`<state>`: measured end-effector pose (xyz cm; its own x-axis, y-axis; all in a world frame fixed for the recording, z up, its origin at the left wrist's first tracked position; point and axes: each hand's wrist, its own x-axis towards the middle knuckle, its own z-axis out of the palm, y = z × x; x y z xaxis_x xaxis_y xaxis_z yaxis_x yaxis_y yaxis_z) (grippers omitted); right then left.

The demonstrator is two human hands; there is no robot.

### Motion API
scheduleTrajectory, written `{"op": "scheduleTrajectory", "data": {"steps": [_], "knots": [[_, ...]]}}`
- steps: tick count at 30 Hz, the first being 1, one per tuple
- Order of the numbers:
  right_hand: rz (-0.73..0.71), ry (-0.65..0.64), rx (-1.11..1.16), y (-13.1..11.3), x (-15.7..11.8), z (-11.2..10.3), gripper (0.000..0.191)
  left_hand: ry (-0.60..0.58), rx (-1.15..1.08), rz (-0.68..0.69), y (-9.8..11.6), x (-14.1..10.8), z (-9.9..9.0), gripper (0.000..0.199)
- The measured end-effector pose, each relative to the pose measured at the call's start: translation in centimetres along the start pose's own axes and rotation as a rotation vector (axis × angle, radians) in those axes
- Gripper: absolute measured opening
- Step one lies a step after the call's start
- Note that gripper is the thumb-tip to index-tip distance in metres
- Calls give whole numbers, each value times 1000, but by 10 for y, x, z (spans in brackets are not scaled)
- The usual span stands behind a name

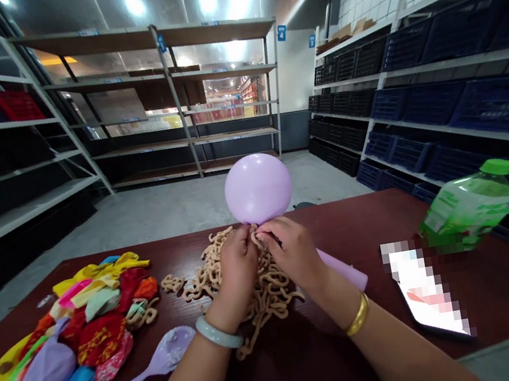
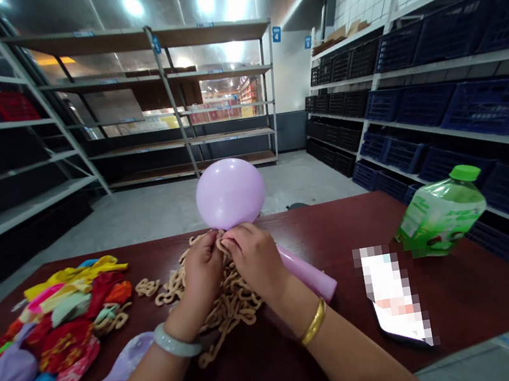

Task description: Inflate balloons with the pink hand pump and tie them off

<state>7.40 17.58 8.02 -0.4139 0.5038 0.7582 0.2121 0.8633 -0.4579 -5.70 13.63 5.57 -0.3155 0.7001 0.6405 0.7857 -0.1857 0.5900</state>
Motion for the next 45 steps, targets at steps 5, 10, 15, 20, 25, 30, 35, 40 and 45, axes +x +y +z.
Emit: {"op": "scheduleTrajectory", "data": {"steps": [5, 10, 15, 20, 25, 30, 35, 40, 45], "knots": [[64, 31, 44, 2, 2, 1, 7, 4, -27, -24, 3, -1, 1, 22], [258, 55, 250, 9, 3, 4, 4, 34, 12, 59, 7, -1, -1, 22], [366, 17, 342, 18, 4, 3, 4, 8, 74, 115, 11, -2, -3, 22], [224, -58, 197, 15, 8, -4, 9, -23, 45, 94, 7, -2, -1, 23], [114, 38, -10, 9, 5, -1, 6, -20, -50, 49, 6, -2, 4, 25], [110, 140, -178, 4, 0, 5, 8, -33, -137, 47, 8, -3, 6, 26], [35, 69, -103, 0, -2, 1, 12, 8, -180, -2, 7, -4, 2, 25], [39, 56, 30, 0, -1, -2, 13, 37, -254, -55, 7, -5, 1, 23], [216, 79, 226, 4, 1, 1, 4, 19, -260, -66, 10, -5, 2, 24]]}}
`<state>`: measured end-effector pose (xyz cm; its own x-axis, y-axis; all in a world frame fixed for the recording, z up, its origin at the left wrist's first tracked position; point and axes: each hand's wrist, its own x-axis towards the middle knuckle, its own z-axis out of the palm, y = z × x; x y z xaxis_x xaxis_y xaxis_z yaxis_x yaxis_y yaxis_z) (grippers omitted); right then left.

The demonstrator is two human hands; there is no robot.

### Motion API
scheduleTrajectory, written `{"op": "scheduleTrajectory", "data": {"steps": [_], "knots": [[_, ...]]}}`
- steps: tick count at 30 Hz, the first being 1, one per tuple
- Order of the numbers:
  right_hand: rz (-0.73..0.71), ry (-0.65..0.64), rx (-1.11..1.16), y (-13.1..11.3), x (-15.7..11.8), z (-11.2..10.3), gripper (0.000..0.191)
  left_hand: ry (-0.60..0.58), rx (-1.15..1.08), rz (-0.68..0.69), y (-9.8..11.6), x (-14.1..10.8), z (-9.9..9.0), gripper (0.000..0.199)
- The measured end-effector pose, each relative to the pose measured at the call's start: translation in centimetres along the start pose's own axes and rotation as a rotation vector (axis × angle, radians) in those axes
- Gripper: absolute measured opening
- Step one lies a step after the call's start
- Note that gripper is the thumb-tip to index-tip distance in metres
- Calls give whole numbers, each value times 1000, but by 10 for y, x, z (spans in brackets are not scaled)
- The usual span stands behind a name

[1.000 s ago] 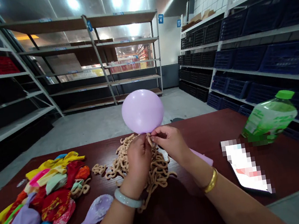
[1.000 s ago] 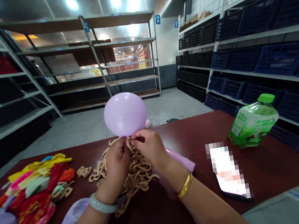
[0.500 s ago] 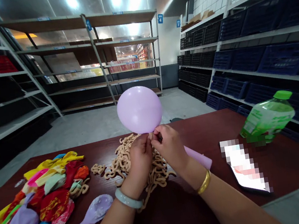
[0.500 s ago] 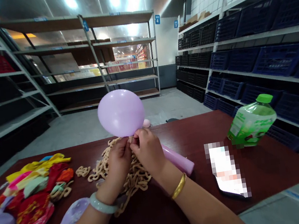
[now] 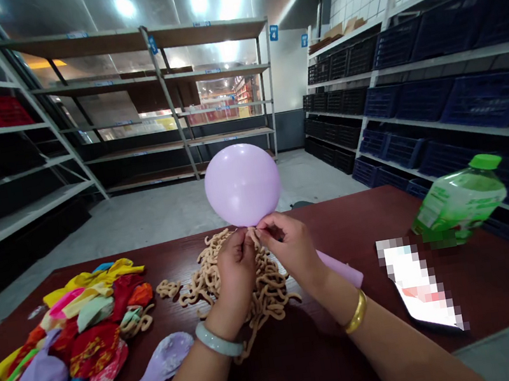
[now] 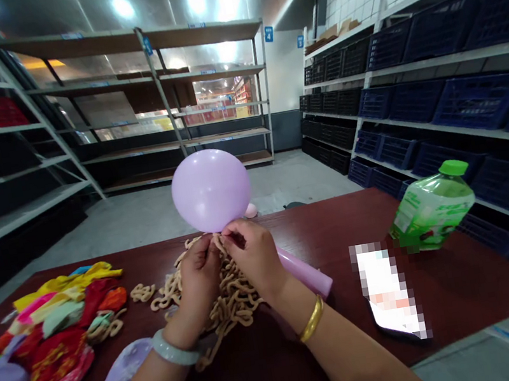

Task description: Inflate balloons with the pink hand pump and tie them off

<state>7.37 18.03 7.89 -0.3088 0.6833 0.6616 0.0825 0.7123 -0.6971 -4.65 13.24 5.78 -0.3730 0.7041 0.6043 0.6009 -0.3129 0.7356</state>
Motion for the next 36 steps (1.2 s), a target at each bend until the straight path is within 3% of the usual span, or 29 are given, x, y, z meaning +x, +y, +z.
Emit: {"op": "scheduleTrajectory", "data": {"steps": [10, 15, 19, 23, 29, 33, 36], "knots": [[106, 41, 150, 4, 3, 1, 7, -36, -20, 29, -5, -1, 2, 19], [71, 45, 181, 2, 3, 0, 7, -50, -11, 94, 1, -1, -1, 19], [142, 10, 163, 3, 5, -5, 8, -39, 77, 112, 5, -1, -3, 23], [52, -50, 60, 3, 7, -8, 6, -58, 76, 100, 5, 1, -3, 26], [-129, 28, -175, -2, 2, -5, 7, -87, -34, 83, 3, 1, -2, 26], [-100, -14, -100, -1, 0, -6, 6, -74, -83, 35, 3, 1, -1, 26], [1, -41, 31, 1, 1, -6, 6, -67, -96, 19, 2, 1, -1, 24]]}}
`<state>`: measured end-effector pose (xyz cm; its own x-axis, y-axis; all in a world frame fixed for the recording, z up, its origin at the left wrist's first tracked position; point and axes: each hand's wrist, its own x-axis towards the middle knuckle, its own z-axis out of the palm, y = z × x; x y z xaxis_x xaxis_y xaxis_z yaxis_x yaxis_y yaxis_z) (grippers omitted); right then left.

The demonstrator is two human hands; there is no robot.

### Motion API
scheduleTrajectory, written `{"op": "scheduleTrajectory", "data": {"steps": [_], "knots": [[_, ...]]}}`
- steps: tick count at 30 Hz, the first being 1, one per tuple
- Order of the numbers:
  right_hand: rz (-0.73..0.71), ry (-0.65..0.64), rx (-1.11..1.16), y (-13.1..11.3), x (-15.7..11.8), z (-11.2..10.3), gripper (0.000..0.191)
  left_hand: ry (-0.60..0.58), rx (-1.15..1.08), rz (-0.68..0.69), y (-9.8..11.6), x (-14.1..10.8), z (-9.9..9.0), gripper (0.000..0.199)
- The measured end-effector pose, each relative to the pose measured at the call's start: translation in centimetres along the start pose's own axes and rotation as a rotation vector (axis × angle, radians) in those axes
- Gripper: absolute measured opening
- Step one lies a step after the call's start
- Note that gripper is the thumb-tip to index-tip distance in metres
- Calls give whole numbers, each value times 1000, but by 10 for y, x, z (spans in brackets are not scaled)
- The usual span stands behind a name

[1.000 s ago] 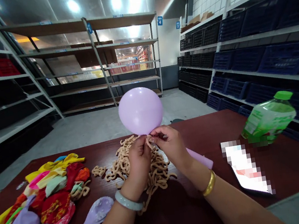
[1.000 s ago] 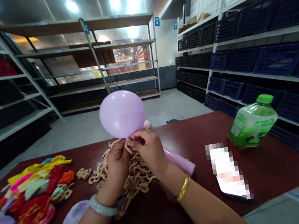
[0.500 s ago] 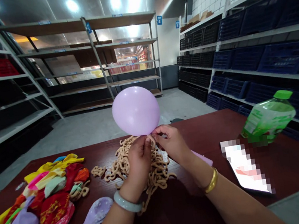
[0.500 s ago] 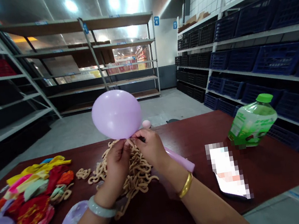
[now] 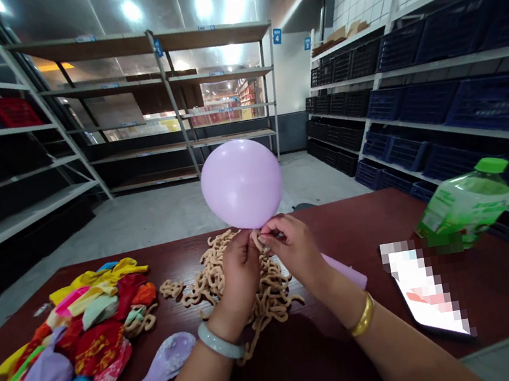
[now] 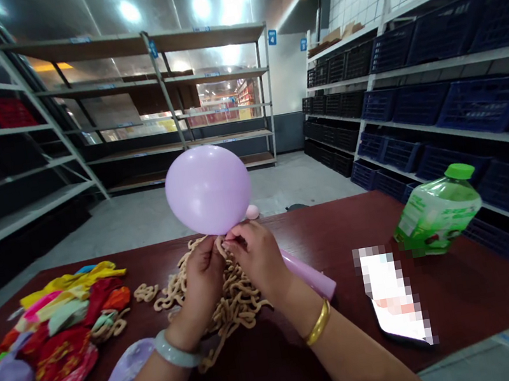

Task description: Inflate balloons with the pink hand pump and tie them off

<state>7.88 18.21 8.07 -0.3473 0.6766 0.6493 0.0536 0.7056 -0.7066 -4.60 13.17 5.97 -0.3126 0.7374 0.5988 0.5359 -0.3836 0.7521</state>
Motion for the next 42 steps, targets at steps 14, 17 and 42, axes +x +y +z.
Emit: {"op": "scheduleTrajectory", "data": {"steps": [14, 17, 42], "knots": [[463, -15, 646, -5, 1, 12, 29, 66, -171, -140, -7, -6, 10, 24], [450, 60, 603, -7, -2, 16, 26, 62, -205, -112, -1, -6, 9, 22], [423, -4, 474, -5, -5, 19, 21, 110, -177, -131, 1, -6, 7, 23]]}}
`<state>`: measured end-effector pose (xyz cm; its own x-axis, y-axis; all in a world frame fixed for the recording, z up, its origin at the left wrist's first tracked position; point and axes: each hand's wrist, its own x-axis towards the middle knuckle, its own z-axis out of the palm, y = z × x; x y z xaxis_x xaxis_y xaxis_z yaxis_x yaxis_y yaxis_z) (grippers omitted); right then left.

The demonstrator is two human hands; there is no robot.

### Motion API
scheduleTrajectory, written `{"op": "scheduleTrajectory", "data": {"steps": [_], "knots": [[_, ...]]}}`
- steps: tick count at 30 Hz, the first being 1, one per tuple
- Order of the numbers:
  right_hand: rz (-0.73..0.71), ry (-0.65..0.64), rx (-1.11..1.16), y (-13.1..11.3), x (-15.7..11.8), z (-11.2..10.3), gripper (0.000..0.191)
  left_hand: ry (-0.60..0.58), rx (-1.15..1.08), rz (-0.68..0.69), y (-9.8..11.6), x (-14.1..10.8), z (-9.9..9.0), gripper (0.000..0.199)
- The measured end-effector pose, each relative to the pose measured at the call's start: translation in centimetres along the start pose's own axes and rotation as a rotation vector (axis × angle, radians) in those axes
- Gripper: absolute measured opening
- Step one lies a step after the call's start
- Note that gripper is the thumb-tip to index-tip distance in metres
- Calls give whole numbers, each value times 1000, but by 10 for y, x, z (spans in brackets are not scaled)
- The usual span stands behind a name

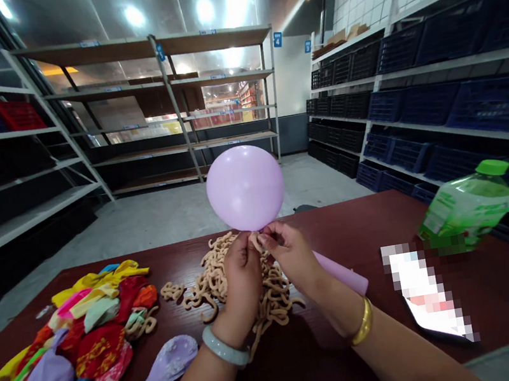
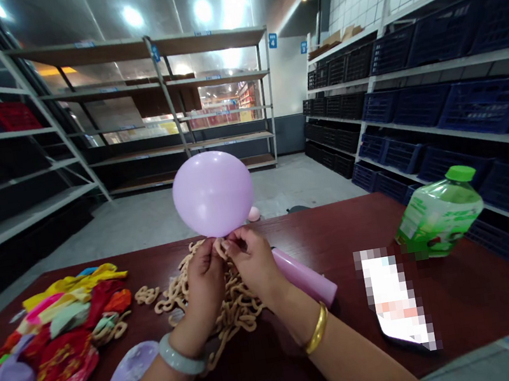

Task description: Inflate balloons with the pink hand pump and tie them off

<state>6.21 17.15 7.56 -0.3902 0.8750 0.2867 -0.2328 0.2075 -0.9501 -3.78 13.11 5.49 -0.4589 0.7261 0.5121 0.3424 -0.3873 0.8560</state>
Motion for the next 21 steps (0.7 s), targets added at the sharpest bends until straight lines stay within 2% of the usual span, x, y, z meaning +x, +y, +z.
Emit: {"op": "scheduleTrajectory", "data": {"steps": [4, 7, 11, 21], "knots": [[138, 9, 275, -3, 1, 4, 28, 25, -141, -128, 0, 0, 3, 31], [206, 57, 375, -7, 2, 4, 35, 4, -192, -157, 2, 0, 6, 31], [229, 100, 396, -7, 4, 2, 35, -40, -186, -130, 6, -3, 9, 30], [270, -25, 420, -9, 2, -2, 32, 71, 34, -34, -2, -1, 3, 31]]}}
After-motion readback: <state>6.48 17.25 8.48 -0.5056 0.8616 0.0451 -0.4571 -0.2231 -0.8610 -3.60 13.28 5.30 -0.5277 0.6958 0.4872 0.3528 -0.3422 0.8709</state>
